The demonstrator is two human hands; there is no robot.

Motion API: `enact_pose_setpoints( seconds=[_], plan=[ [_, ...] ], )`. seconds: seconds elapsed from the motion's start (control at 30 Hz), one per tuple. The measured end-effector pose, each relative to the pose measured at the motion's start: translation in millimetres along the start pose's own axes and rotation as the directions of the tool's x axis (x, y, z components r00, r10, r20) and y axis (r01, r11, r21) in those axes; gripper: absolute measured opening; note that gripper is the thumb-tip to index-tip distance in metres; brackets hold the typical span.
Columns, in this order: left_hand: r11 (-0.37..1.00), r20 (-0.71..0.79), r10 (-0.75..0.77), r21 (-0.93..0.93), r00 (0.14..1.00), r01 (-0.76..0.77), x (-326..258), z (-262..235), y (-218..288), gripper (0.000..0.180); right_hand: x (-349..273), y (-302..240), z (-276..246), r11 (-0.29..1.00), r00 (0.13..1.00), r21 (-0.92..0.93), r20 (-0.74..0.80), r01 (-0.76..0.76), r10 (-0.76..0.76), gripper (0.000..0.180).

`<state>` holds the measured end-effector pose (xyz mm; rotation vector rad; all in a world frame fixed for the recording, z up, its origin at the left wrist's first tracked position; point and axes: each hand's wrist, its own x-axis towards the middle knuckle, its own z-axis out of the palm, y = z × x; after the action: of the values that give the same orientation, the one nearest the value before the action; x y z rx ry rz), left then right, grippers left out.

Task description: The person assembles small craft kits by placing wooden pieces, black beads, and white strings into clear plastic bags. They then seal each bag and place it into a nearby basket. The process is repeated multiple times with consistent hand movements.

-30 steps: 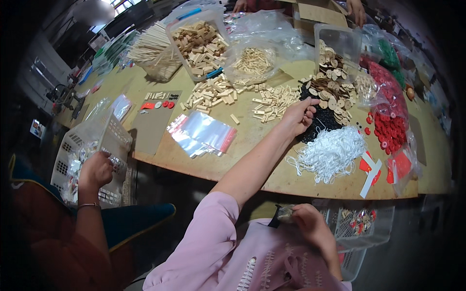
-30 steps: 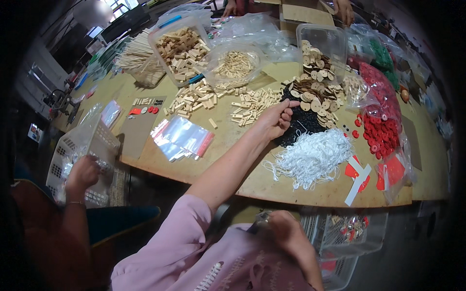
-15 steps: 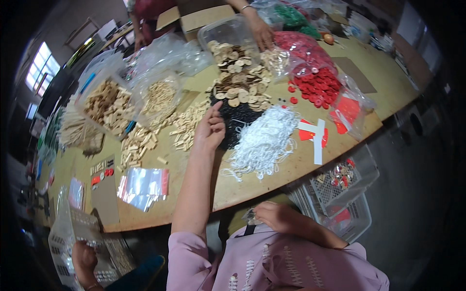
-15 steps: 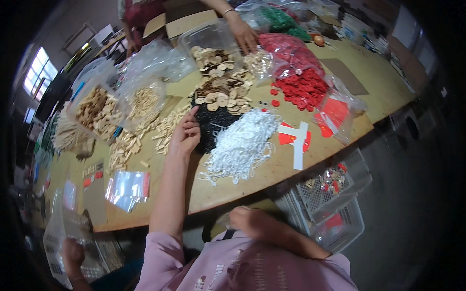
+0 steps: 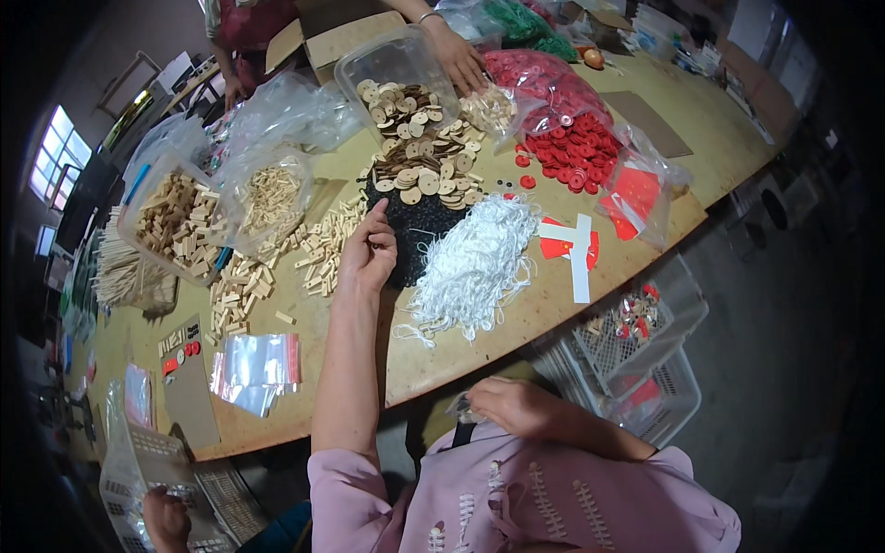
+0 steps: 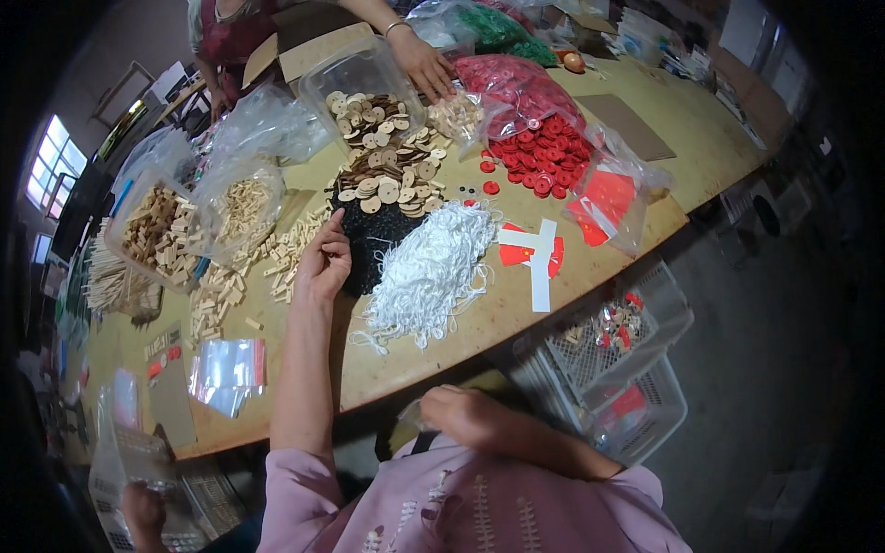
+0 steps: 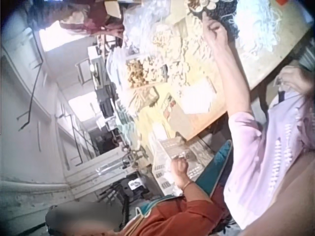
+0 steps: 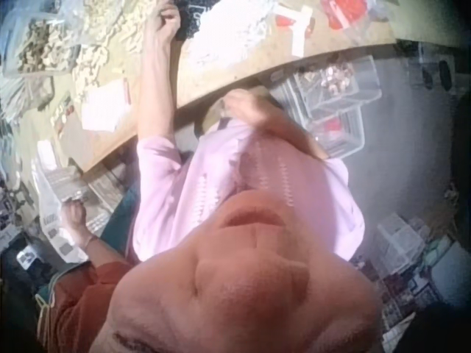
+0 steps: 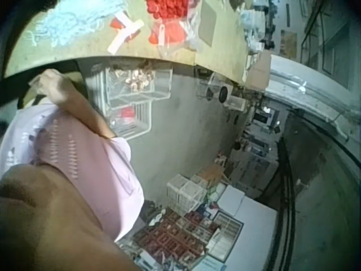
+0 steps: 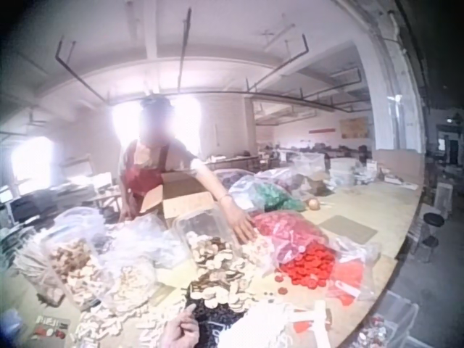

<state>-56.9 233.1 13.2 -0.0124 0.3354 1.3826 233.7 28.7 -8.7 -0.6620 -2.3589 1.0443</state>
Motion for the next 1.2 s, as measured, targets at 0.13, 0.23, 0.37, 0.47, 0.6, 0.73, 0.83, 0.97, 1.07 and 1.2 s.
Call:
enact_pose_setpoints(
  seconds=[0.13, 0.23, 0.37, 0.47, 0.6, 0.73, 0.83, 0.97, 1.07, 1.2],
  plan=[
    [0.999, 0.002, 0.006, -0.043, 1.000, -0.006, -1.7, 4.9, -3.4, 0.040, -0.6, 0.3, 3.7, 1.000, 1.000, 0.026, -0.008, 0.008, -0.008, 0.011],
    [0.998, 0.038, 0.006, -0.064, 0.999, -0.003, 1.6, -0.7, -1.5, 0.036, 0.9, -0.2, 9.3, 0.996, 0.998, 0.077, -0.058, 0.043, -0.038, 0.004],
    [0.996, 0.026, 0.029, -0.081, 0.999, -0.026, 3.8, 2.7, -3.0, 0.037, 1.7, -2.3, 6.8, 0.996, 0.999, 0.084, -0.039, 0.018, -0.015, 0.004],
    [0.995, -0.035, 0.053, -0.083, 0.998, -0.055, 2.3, 3.6, -6.2, 0.045, 3.5, -5.2, 6.4, 0.998, 0.998, 0.055, -0.047, 0.032, -0.029, 0.005],
    [0.964, 0.395, -0.077, -0.205, 0.916, 0.170, 13.0, -31.2, 7.2, 0.056, 6.8, -10.6, 2.6, 0.998, 0.999, 0.055, 0.002, 0.037, -0.037, 0.009],
    [0.973, 0.155, 0.046, -0.230, 0.987, -0.009, -7.3, 9.8, -5.6, 0.067, 2.5, -7.1, 6.1, 0.994, 0.996, -0.101, 0.084, 0.036, -0.027, 0.011],
    [0.979, 0.194, 0.078, -0.198, 0.978, -0.039, -9.9, 18.2, -14.8, 0.071, 2.1, -13.8, 0.5, 0.984, 0.988, -0.176, 0.151, -0.015, 0.042, 0.009],
    [0.976, 0.297, 0.041, -0.218, 0.954, 0.026, -9.4, 16.1, -11.0, 0.062, 2.7, -11.4, 3.9, 0.991, 0.990, -0.088, 0.090, -0.104, 0.112, 0.010],
    [0.974, 0.314, 0.040, -0.222, 0.949, 0.033, -11.7, 15.4, -9.8, 0.061, 5.6, -11.5, 4.4, 0.993, 0.992, -0.087, 0.087, -0.083, 0.090, 0.010],
    [0.979, 0.316, 0.042, -0.200, 0.948, 0.023, -11.8, 18.2, -11.4, 0.063, 6.3, -10.3, 6.9, 0.996, 0.997, -0.073, 0.059, -0.053, 0.058, 0.012]
  ],
)
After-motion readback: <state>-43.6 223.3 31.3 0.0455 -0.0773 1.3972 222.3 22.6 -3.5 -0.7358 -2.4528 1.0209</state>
